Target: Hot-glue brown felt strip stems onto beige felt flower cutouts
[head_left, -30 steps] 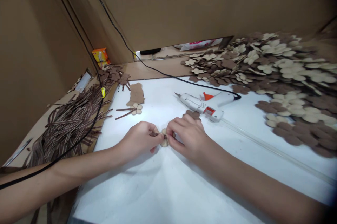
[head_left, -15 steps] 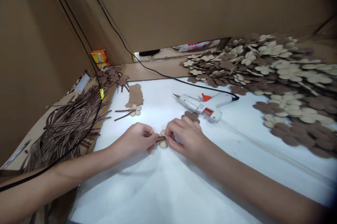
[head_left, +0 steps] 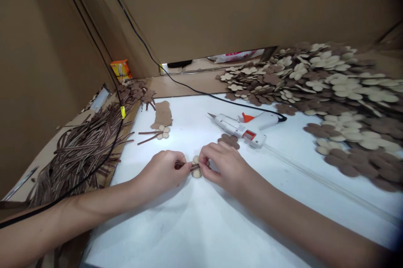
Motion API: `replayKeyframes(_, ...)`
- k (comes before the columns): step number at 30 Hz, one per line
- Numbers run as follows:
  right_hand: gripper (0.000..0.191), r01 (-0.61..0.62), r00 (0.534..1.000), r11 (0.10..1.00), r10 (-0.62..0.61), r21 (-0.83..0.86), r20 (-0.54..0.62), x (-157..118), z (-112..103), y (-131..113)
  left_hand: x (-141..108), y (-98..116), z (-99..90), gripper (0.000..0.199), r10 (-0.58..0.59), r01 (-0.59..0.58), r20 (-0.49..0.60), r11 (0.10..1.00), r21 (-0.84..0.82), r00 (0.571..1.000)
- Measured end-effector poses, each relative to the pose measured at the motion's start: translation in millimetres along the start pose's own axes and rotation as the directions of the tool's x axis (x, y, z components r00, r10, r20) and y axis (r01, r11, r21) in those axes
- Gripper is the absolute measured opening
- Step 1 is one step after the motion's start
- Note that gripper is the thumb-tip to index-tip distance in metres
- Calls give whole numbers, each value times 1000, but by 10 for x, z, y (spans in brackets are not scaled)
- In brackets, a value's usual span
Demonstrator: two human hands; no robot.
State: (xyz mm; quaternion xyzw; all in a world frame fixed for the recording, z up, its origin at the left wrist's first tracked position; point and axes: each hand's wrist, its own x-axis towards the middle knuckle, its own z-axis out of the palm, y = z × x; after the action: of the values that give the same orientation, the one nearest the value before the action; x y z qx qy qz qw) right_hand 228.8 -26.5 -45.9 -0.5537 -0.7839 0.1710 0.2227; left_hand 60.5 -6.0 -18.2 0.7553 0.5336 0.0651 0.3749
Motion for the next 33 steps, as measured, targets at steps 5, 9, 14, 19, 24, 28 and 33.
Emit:
replayKeyframes(5, 13, -57, 998, 990, 58, 129, -2, 34, -24, 10, -9, 1, 7, 34, 26, -25, -23, 999, 39, 999)
replayKeyframes(9, 14, -70, 998, 988, 70, 140, 2, 38, -21, 23, -8, -6, 11, 33, 17, -16, -20, 998, 53, 1000)
replayKeyframes(14, 17, -58, 998, 992, 56, 112, 22, 39, -39, -2, -5, -15, 17, 31, 31, -30, -20, 998, 46, 999)
replayKeyframes(19, 21, 2, 1000, 992, -5, 128, 20, 49, -49, -6, -6, -2, 14, 31, 22, -20, -27, 998, 52, 999)
replayKeyframes(24, 23, 36, 999, 984, -41, 177, 21, 12, -72, -18, -7, 11, 19, 29, 4, -2, -29, 998, 62, 1000)
replayKeyframes(28, 16, -66, 998, 968, 65, 244, 13, 9, -97, -17, -7, -4, 28, 29, 12, -9, -39, 997, 76, 999)
replayKeyframes(33, 6, -133, 991, 950, 129, 282, 35, 20, -94, -8, -7, -31, 32, 27, 20, -18, -41, 999, 49, 999)
